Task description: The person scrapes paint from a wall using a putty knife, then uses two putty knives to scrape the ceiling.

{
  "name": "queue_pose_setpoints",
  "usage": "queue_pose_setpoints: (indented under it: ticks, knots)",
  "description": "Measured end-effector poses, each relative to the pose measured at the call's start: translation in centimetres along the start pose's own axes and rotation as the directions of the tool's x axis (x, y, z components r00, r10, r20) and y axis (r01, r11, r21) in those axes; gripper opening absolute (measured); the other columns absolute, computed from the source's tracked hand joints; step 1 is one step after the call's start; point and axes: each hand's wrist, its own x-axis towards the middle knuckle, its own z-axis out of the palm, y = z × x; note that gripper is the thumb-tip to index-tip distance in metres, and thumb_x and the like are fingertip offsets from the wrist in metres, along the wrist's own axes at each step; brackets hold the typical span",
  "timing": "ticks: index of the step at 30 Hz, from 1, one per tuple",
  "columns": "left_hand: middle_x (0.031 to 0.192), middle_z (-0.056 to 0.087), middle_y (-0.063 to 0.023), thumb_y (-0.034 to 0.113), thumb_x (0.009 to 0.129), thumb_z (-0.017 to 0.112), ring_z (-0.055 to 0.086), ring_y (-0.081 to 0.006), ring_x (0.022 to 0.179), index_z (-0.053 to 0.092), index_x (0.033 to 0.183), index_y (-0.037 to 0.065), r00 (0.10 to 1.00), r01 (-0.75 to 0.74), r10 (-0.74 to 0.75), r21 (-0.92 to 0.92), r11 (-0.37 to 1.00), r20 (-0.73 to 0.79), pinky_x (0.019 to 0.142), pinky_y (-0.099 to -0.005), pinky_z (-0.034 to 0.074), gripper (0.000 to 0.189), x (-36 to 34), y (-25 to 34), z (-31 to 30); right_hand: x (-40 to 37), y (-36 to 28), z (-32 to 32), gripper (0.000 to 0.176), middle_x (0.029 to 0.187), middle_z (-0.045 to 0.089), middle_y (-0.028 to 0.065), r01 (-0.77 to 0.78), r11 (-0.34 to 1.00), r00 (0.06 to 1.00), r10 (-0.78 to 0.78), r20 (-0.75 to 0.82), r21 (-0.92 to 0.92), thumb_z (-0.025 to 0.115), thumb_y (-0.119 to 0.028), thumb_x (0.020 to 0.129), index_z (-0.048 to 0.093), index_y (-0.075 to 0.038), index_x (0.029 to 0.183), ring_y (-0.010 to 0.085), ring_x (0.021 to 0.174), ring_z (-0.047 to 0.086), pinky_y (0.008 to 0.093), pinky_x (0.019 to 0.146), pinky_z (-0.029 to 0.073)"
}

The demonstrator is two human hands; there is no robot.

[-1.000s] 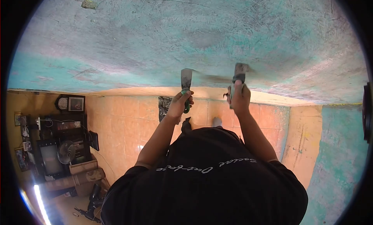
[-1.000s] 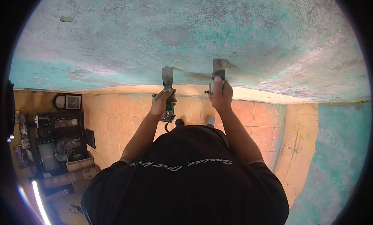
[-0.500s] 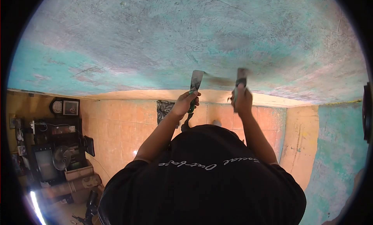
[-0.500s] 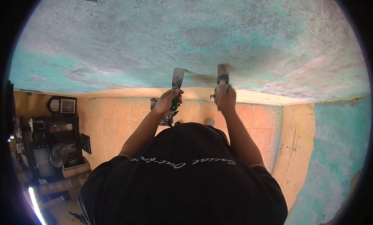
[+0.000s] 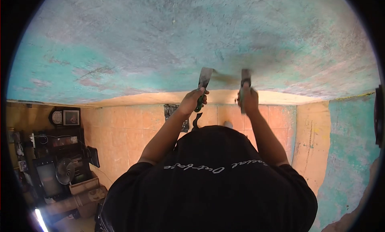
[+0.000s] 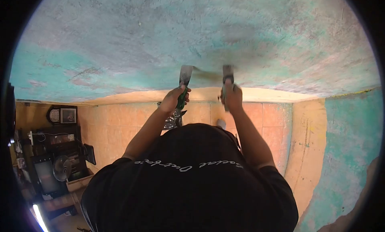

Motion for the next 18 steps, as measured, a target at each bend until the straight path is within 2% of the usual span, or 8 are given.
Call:
queue_pose_setpoints:
  ticks: [1,4,7,9,12,13,16,18]
  knots:
    - [0.08,0.056,-0.0028,0.038,0.095,0.048,0.056,-0.014,0.074,0.058,0.103,0.003,1.0,0.015,-0.015,0.003,1.0,0.007,0.068,-0.0291,0.046,0.037,-0.1,0.0,-0.3,0.3,-1.5,0.5,0.05,0.054,0.048,0.0033,0.13,0.991,0.99,-0.131,0.041,0.041,0.047,-0.048,0.093,0.049,-0.004,0.069,0.0115,0.039,0.044,0.0264,0.037,0.035]
    - [0.078,0.057,-0.0022,0.044,0.093,0.05,0.056,-0.013,0.073,0.059,0.102,0.004,1.0,0.024,-0.024,0.001,1.0,-0.018,0.067,-0.0278,0.045,0.043,0.1,-0.4,-0.8,0.6,-5.3,1.9,0.047,0.056,0.05,0.0046,0.243,0.955,0.967,-0.251,0.028,0.172,0.047,-0.044,0.094,0.048,-0.003,0.071,0.0121,0.039,0.045,0.0264,0.036,0.035]
    - [0.078,0.057,-0.0022,0.044,0.092,0.051,0.056,-0.013,0.073,0.059,0.102,0.004,1.0,0.031,-0.031,-0.008,1.0,-0.002,0.067,-0.0281,0.045,0.043,0.3,-0.7,-1.2,1.4,-2.7,2.2,0.045,0.057,0.051,0.0051,0.222,0.962,0.974,-0.228,0.016,0.16,0.048,-0.043,0.094,0.049,-0.003,0.074,0.0126,0.04,0.045,0.0266,0.037,0.035]
    - [0.079,0.057,-0.0022,0.044,0.092,0.051,0.056,-0.0131,0.074,0.059,0.102,0.003,0.999,0.033,-0.032,-0.015,0.999,0.016,0.068,-0.028,0.044,0.042,0.5,-1.1,-1.5,0.2,-0.4,2.6,0.044,0.058,0.051,0.0051,0.008,0.999,1.0,-0.009,0.018,0.046,0.048,-0.043,0.094,0.052,-0.002,0.077,0.0134,0.041,0.047,0.0282,0.038,0.037]
    - [0.079,0.056,-0.0022,0.043,0.092,0.052,0.055,-0.0132,0.074,0.059,0.101,0.002,0.999,0.036,-0.035,-0.027,0.999,0.023,0.07,-0.0276,0.044,0.042,0.5,-0.9,-2.1,-1.5,2.9,2.7,0.045,0.059,0.051,0.005,-0.283,0.951,0.949,0.297,0.105,-0.127,0.049,-0.045,0.093,0.053,-0.002,0.079,0.014,0.041,0.047,0.0291,0.039,0.038]
    - [0.079,0.056,-0.0022,0.043,0.092,0.052,0.055,-0.0132,0.074,0.059,0.101,0.002,0.999,0.042,-0.041,-0.029,0.999,0.025,0.07,-0.0275,0.044,0.042,0.5,-0.8,-2.4,-1.5,3.4,2.7,0.045,0.06,0.05,0.0047,-0.264,0.956,0.959,0.275,0.073,-0.13,0.048,-0.045,0.093,0.053,-0.003,0.081,0.0141,0.042,0.046,0.0283,0.039,0.038]
    - [0.079,0.056,-0.0022,0.042,0.092,0.053,0.054,-0.0133,0.074,0.059,0.1,0.002,0.999,0.036,-0.036,0.007,0.999,0.024,0.072,-0.0271,0.043,0.042,0.3,-0.6,-3.3,-0.2,-0.3,3.1,0.045,0.06,0.05,0.0044,-0.075,0.992,0.997,0.078,-0.027,0.101,0.047,-0.046,0.093,0.053,-0.003,0.081,0.0137,0.042,0.046,0.0273,0.039,0.038]
    - [0.079,0.056,-0.0021,0.041,0.093,0.051,0.055,-0.0132,0.074,0.058,0.101,0.004,0.999,0.046,-0.047,0.026,0.999,0.02,0.07,-0.0281,0.043,0.04,0.1,-0.7,-3.9,-0.4,-4.7,3.4,0.045,0.06,0.051,0.0049,0.167,0.963,0.983,-0.18,0.045,0.211,0.048,-0.047,0.093,0.052,-0.005,0.079,0.0133,0.042,0.047,0.0266,0.039,0.038]
